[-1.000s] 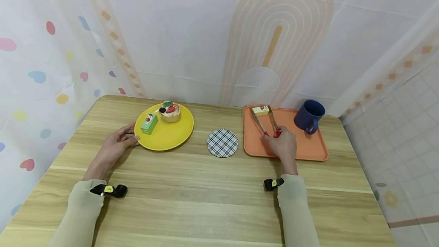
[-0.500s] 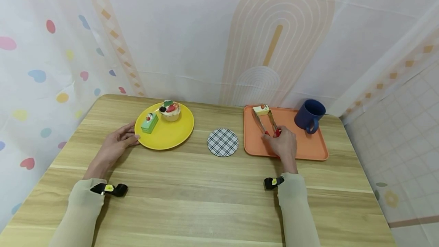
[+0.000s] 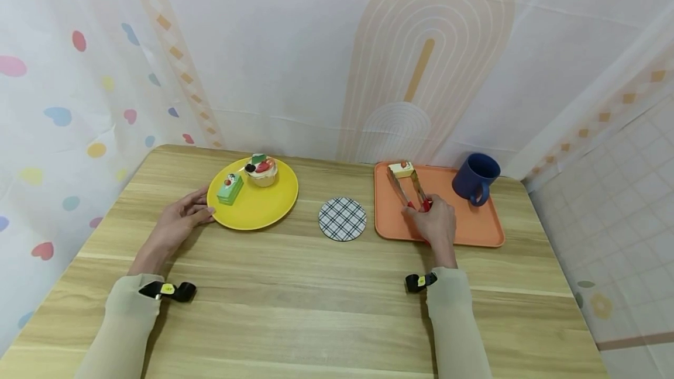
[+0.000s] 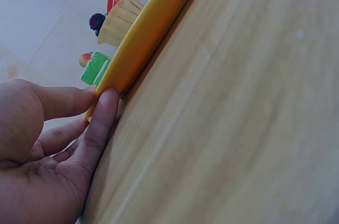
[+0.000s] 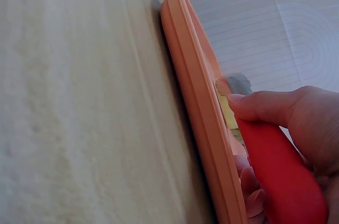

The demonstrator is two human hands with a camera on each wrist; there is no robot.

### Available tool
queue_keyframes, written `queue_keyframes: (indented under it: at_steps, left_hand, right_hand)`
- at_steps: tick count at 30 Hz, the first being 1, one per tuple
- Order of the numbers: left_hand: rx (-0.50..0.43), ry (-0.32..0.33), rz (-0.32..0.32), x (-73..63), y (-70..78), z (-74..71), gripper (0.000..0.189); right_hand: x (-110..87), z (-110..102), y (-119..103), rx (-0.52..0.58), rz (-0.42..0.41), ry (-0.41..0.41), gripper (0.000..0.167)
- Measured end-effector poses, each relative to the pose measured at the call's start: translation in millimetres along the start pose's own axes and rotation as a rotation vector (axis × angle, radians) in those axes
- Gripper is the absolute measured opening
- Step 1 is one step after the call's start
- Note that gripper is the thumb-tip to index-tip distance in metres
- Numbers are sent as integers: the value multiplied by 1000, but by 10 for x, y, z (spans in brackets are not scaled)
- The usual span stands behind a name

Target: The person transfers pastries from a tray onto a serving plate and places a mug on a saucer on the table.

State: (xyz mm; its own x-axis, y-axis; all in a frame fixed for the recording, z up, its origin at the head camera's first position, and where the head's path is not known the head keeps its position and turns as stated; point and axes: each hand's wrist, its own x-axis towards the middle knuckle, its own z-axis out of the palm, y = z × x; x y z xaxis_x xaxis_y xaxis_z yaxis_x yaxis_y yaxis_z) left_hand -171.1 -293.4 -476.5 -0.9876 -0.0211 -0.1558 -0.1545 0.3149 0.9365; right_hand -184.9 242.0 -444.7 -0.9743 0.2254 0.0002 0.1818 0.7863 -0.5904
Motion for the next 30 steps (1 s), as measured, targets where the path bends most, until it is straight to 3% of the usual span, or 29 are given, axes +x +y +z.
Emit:
queue_keyframes:
  at_steps: [30]
  left_hand:
    - [-10,-2,0,5,-2,2,65]
  right_hand:
    - [-80,27,-99,29,-40,13,68]
